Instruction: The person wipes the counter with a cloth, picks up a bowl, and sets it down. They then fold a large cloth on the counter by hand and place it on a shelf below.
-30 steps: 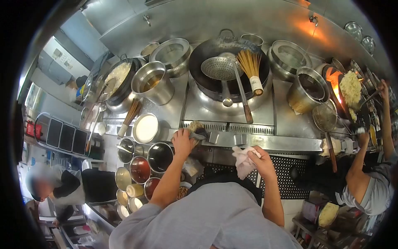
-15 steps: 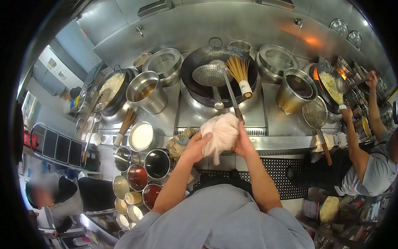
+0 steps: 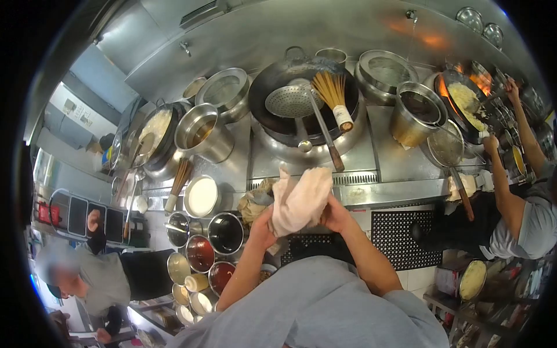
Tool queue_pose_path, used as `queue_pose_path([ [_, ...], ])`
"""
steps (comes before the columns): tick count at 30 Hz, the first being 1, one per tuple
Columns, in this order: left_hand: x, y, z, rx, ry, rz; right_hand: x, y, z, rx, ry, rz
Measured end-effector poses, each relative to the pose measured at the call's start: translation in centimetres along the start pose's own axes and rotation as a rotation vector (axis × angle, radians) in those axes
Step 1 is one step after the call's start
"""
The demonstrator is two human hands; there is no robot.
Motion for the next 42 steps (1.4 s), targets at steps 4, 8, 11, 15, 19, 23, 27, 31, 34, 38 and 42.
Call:
queue_pose_path([
  [4, -0.3, 1.9, -0.6, -0.159, -0.028, 0.19, -0.7, -1.4, -0.2, 0.024, -0.299, 0.053],
  [8, -0.2, 2.2, -0.5, -0.144, -0.054, -0.094, 0.7, -0.8, 0.0, 0.088, -0.089, -0.133],
  [11, 2.3, 2.4, -0.5, -0.179, 0.087, 0.049, 0.8, -4.2, -1.3, 0.119, 0.107, -0.349],
  [15, 5.4, 2.6, -0.3, -0.254, 0.205, 0.25, 1.8, -7.9, -2.5, 0.241, 0.387, -0.757],
  [19, 6.5, 2.9, -0.3, -0.291, 0.286, 0.38, 0.2, -9.5, -3.4, 0.21, 0.522, -0.783],
  [23, 5.2, 3.2, -0.4, -0.357, 0.293, 0.526, 1.0, -9.4, -3.6, 0.234, 0.574, -0.777],
  [27, 4.2, 2.6, -0.7, -0.317, 0.232, 0.648, 1.2, -8.8, -3.5, 0.157, 0.349, -0.784],
  [31, 4.7, 2.0, -1.6, -0.101, 0.295, 0.933, 0.7, -8.3, -4.0, 0.195, 0.267, -0.967],
  [34, 3.3, 2.7, -2.1, -0.157, 0.275, 1.351, 0.5, -8.7, -4.9, 0.238, 0.294, -1.393],
  [38, 1.4, 2.8, -3.3, -0.486, 0.281, 1.884, -3.2, -9.9, -7.1, 0.566, 0.332, -1.976],
  [42, 5.6, -0.6, -1.9, 0.082, 0.331, 0.989, 0.1, -9.0, -6.5, 0.301, 0.439, -1.608],
])
Point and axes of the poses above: each hand's wrist, its own z-axis towards the middle knuckle, its own x-axis out of the back of the hand, y = z × x, the point moved 8 cm from there along z, towards the middle knuckle, and after that the axes turned 10 degrees about -y, right-handed, at the moved point
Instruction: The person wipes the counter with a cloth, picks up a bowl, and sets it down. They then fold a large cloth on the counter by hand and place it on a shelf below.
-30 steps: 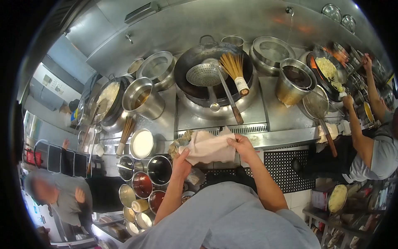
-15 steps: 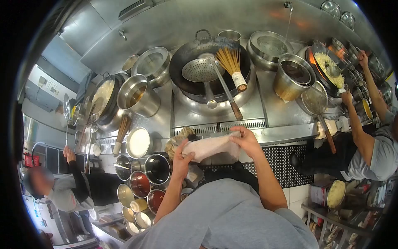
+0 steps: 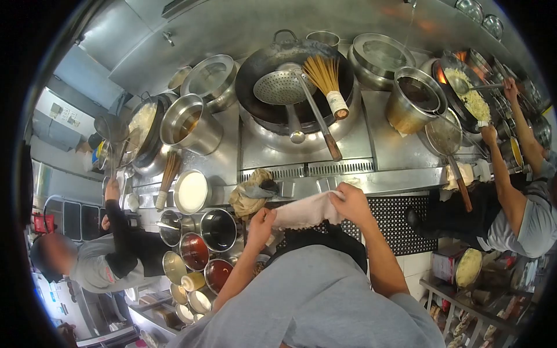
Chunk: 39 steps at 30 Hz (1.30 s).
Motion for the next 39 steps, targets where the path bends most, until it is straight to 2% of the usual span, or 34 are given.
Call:
queue_pose_path([
  [2, -3.7, -3.1, 1.8, 0.112, -0.094, -0.69, -1.7, -1.9, 0.4, -0.181, 0.019, 0.072],
  [3, -5.9, 0.1, 1.3, 0.137, -0.17, -0.977, -3.4, -4.1, 0.6, -0.035, -0.009, 0.093],
  [4, -7.0, 0.0, 2.1, 0.091, -0.251, -0.977, -5.0, -6.0, 0.5, 0.11, -0.034, 0.113],
  [6, -8.6, 0.4, 3.8, 0.001, -0.421, -0.973, -7.2, -9.3, -0.8, 0.33, -0.093, -0.082],
  [7, -8.6, 0.3, 4.2, 0.055, -0.359, -0.993, -7.7, -10.4, -1.3, 0.44, -0.125, -0.185],
  [10, -7.6, 0.0, 6.7, 0.03, -0.279, -1.006, -4.6, -10.0, -0.8, 0.299, -0.302, 0.023],
  [11, -7.2, -1.6, 7.8, 0.044, -0.251, -0.965, -2.5, -9.5, -0.6, 0.217, -0.265, 0.071],
  [13, -5.7, -5.0, 7.5, 0.2, -0.173, -0.181, 2.2, -7.9, 0.5, 0.063, -0.183, 0.158],
  [14, -4.9, -5.9, 7.1, 0.267, -0.122, 0.215, 5.7, -7.8, 1.7, 0.128, 0.055, 0.17],
  [16, -5.7, -1.2, 6.2, -0.116, -0.024, 0.477, 11.0, -5.6, 6.3, 0.057, 0.293, -0.019],
  [17, -6.5, 1.1, 5.2, -0.304, 0.027, 0.604, 13.3, -5.8, 9.2, 0.133, 0.416, -0.126],
  [19, -9.6, 4.4, 5.6, -0.533, 0.019, 0.88, 15.0, -4.3, 15.6, -0.088, 0.46, -0.281],
  [20, -11.3, 5.8, 5.7, -0.65, 0.02, 1.013, 14.4, -2.9, 19.0, -0.229, 0.347, -0.338],
  [21, -12.0, 1.8, 8.0, -0.562, -0.07, 1.024, 13.6, -1.1, 21.7, -0.367, 0.233, -0.393],
  [24, -12.4, -0.2, 6.9, -0.461, -0.244, 1.192, 9.3, 4.0, 26.3, -0.384, -0.123, -0.094],
  [26, -12.3, -0.6, 6.9, -0.485, -0.253, 1.176, 9.8, 6.2, 26.3, -0.357, -0.062, 0.033],
  [27, -11.9, -1.4, 6.3, -0.471, -0.251, 1.16, 10.9, 4.7, 23.4, -0.385, -0.076, 0.236],
  [28, -11.7, -1.2, 6.2, -0.448, -0.264, 1.109, 11.4, 4.8, 20.1, -0.285, 0.027, 0.525],
  [29, -11.7, -0.3, 6.3, -0.42, -0.267, 1.059, 12.1, 4.5, 16.6, -0.273, 0.1, 0.562],
  [30, -11.3, 0.1, 6.1, -0.402, -0.266, 1.01, 12.3, 4.2, 12.6, -0.215, 0.192, 0.553],
  [31, -10.3, 0.6, 5.9, -0.428, -0.197, 0.868, 12.7, 4.7, 9.3, -0.048, 0.327, 0.181],
  [32, -9.2, 1.2, 5.8, -0.463, -0.127, 0.732, 11.2, 6.6, 6.0, -0.019, 0.414, 0.229],
  [33, -8.0, 1.8, 5.5, -0.505, -0.068, 0.602, 9.5, 9.8, 3.2, -0.113, 0.445, 0.185],
  [35, -2.8, 3.4, 4.1, -0.455, 0.233, 0.692, 6.8, 11.1, -0.4, -0.208, 0.417, 0.126],
  [36, -0.1, 4.7, 3.2, -0.439, 0.372, 0.739, 5.3, 12.5, -0.2, -0.274, 0.303, 0.027],
  [38, 3.0, 7.2, 2.2, -0.195, 0.531, 1.083, 3.1, 16.6, 0.2, -0.399, 0.087, -0.175],
  [39, 4.1, 6.3, 3.0, -0.19, 0.481, 1.112, 2.9, 16.9, 0.7, -0.431, 0.043, -0.249],
])
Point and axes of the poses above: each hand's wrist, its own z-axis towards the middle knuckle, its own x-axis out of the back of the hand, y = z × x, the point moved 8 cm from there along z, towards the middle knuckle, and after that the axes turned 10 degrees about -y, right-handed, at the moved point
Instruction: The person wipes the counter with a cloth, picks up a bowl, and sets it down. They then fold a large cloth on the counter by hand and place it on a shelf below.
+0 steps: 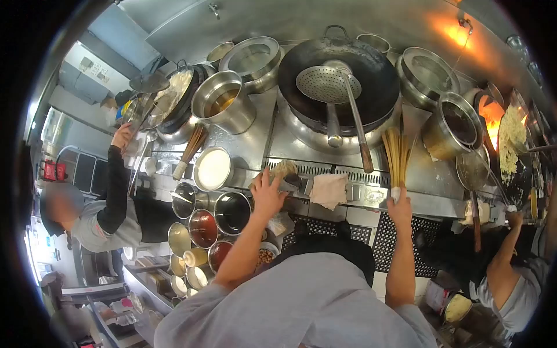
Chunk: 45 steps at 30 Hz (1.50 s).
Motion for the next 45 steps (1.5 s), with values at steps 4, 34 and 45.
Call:
queue_pose_path([
  [4, -1.0, -3.7, 3.3, -0.043, -0.154, -0.181, -0.4, -0.3, 0.8, -0.039, -0.145, -0.111],
  [34, -5.6, 10.3, -0.1, -0.066, -0.731, -1.344, 5.6, -7.6, -9.1, 0.281, 0.098, -0.229],
  [45, -1.6, -6.6, -2.8, 0.293, -0.07, -0.994, 0.0, -4.2, -2.5, 0.027, 0.102, -0.066],
])
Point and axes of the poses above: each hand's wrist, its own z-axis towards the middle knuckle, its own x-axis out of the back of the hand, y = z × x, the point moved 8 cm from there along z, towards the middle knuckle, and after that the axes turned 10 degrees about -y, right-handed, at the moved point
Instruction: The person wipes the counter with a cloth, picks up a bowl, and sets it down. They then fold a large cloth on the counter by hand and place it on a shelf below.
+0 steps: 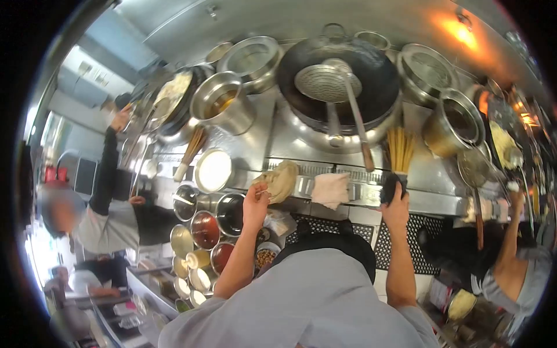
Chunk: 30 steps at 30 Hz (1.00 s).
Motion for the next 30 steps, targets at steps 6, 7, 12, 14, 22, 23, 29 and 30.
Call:
queue_pose_path([
  [6, -1.4, 1.8, 0.9, -0.137, 0.039, 0.78, -1.1, 1.0, -0.3, -0.067, -0.132, -0.087],
  [7, -2.4, 1.0, 1.2, -0.108, 0.0, 0.859, -0.3, -0.1, -0.7, -0.096, -0.146, -0.185],
  [12, -1.7, -1.6, 6.1, 0.014, -0.09, 0.812, 1.9, -0.8, -0.9, -0.155, -0.122, -0.296],
  [14, 1.3, 4.0, 4.6, -0.137, 0.049, 0.575, 3.0, -1.2, -0.8, -0.14, -0.04, -0.262],
  [22, 5.3, 15.9, 1.1, -0.418, -0.274, -0.728, -3.6, -20.9, -4.0, 0.598, -0.12, 0.128],
  [23, 5.2, 16.4, 1.2, -0.482, -0.362, -0.711, -6.8, -21.0, -3.8, 0.619, 0.001, -0.038],
  [29, -11.5, 14.9, -1.1, -0.03, -1.155, -0.331, -14.1, -12.1, -4.8, 0.54, -0.216, 0.62],
  [30, -16.1, 13.8, -1.2, -0.1, -1.149, 0.033, -14.0, -9.2, -5.9, 0.345, -0.256, 0.804],
])
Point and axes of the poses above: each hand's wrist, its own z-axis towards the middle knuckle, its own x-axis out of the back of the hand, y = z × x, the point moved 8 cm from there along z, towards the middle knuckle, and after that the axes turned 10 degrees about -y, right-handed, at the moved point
